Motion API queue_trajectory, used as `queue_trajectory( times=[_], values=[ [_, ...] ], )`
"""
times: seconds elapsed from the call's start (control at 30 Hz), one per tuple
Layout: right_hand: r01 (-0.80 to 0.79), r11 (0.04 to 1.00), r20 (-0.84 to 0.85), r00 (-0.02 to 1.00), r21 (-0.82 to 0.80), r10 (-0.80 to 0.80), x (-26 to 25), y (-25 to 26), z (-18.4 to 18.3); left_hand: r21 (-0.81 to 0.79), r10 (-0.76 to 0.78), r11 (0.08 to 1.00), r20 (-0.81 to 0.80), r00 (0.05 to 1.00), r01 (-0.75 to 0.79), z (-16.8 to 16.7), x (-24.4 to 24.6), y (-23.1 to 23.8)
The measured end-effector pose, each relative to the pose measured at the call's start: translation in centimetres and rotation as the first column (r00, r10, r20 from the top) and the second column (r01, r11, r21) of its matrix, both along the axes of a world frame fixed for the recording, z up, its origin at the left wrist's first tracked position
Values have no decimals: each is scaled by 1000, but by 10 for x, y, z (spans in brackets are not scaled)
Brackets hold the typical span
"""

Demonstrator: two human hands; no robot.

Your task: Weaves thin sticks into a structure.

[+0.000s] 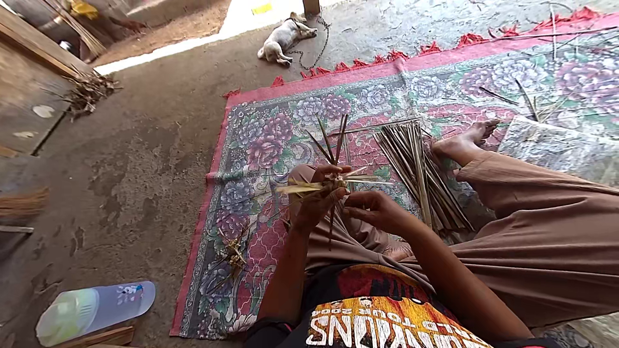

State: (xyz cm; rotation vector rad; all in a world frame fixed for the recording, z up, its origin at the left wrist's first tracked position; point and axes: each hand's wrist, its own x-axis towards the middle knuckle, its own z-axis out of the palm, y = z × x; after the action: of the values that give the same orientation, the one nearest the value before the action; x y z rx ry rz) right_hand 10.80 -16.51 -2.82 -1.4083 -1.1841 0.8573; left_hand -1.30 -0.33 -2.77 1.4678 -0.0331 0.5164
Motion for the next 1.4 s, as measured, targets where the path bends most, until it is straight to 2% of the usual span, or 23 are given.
queue_trajectory(
  times=[0.07, 0.13, 0.23, 0.33, 0.4, 0.47, 0.53, 0.6, 0.67, 0.8, 0.93, 1.07, 1.13, 1.2, 1.33, 1.4],
  values=[
    [187, 974, 124, 971, 124, -203, 9, -8, 10, 104, -45, 993, -95, 994, 55, 13, -8, 6],
    [235, 925, 206, 930, 299, -303, 17, -10, 22, 149, -32, 988, -121, 992, 50, 15, -11, 9],
    [199, 916, 266, 916, 348, -300, 10, -5, 27, 138, 12, 990, -204, 979, 17, 13, -11, -3],
    [166, 926, 304, 912, 339, -275, 4, 3, 16, 126, -32, 990, -257, 966, 66, 11, -7, -10],
    [155, 911, 290, 916, 382, -277, 4, 6, 10, 95, -70, 991, -240, 968, 95, 6, -6, -10],
    [156, 872, 200, 940, 464, -275, 3, 9, 7, -33, -95, 995, -196, 976, 90, 1, -7, -13],
    [179, 830, 91, 960, 528, -265, 0, 9, 5, -153, -106, 984, -78, 991, 93, -7, -6, -16],
    [206, 800, 15, 966, 564, -260, -1, 7, 6, -143, -114, 982, 56, 992, 121, -8, -4, -21],
    [245, 778, -47, 962, 578, -269, 3, 4, 6, -61, -89, 993, 127, 988, 97, -6, -2, -23],
    [331, 768, -135, 941, 548, -310, 23, -5, 9, 253, 18, 966, 170, 985, -61, 3, -5, -15],
    [300, 863, -140, 954, 406, -265, 19, -9, 14, 521, 235, 787, 241, 942, -330, 11, -2, -15],
    [173, 947, -105, 983, 271, -149, 14, -8, 19, 610, 307, 678, 271, 912, -409, 15, 0, -14],
    [193, 964, -108, 979, 182, -175, 7, -8, 24, 636, 304, 655, 271, 913, -407, 15, -1, -16],
    [221, 959, -114, 973, 180, -203, 2, -7, 23, 624, 284, 687, 240, 928, -372, 15, -2, -17],
    [232, 922, -51, 972, 310, -227, -1, -5, 21, 428, 215, 867, 147, 966, -257, 9, -5, -13],
    [210, 926, -34, 977, 313, -210, 1, -7, 21, 407, 188, 883, 152, 970, -235, 7, -6, -12]
  ],
)
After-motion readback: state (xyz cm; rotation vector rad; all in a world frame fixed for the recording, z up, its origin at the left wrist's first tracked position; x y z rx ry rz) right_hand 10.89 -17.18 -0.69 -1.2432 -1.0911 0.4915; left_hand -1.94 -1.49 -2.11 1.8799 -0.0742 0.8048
